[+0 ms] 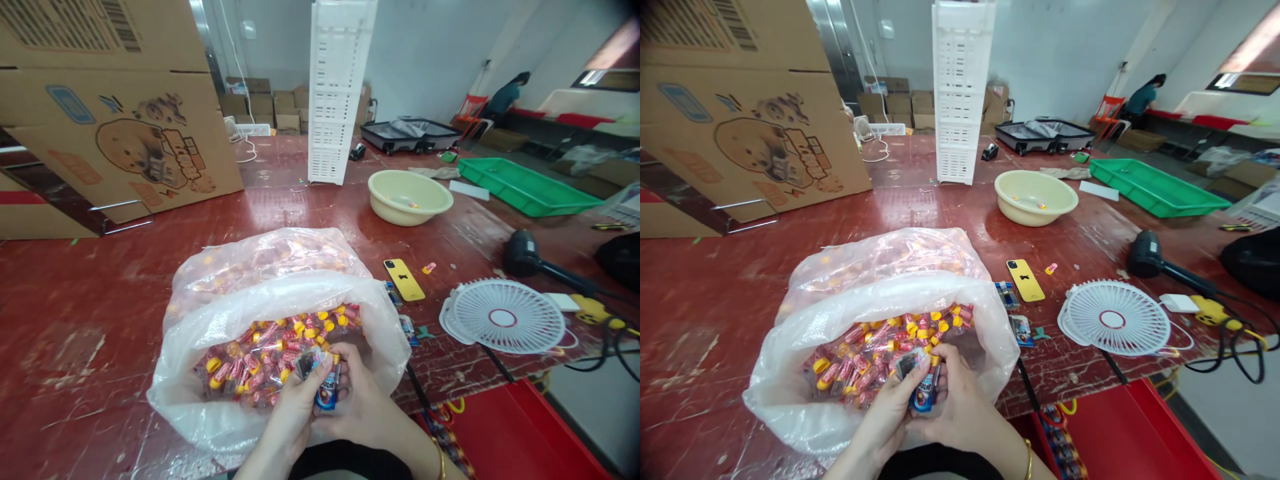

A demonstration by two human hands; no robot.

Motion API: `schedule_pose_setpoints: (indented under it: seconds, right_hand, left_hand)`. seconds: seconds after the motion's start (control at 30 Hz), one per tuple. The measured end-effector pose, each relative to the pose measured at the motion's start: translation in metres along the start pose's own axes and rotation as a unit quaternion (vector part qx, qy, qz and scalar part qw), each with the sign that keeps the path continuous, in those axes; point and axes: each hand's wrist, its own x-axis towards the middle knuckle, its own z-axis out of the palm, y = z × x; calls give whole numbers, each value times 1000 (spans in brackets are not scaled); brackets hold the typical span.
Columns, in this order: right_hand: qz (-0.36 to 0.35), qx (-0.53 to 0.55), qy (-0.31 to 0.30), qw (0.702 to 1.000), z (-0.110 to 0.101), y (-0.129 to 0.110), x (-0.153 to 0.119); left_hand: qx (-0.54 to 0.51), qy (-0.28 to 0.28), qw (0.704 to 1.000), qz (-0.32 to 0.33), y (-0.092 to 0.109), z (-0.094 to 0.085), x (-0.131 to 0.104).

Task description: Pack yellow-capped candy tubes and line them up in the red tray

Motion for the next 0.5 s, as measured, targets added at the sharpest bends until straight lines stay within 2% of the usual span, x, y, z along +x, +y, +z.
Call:
schedule_pose_setpoints:
  seconds: [0.1,0.17,0.3,0.5]
  right_hand:
    - [-14,-22,41,999,-2,0,0]
    - [-25,-5,42,999,-4,-3,0]
    - [-37,36,28,998,-3,-4,-3]
    - [-57,24,49,997,-1,6,-3]
  left_hand:
    - [17,-37,999,12,-2,-3,-2]
    - [46,-47,998,25,-3,-6,-4]
    - [65,-41,996,38,-7,-6,-8]
    - [56,-27,997,43,-8,0,-9]
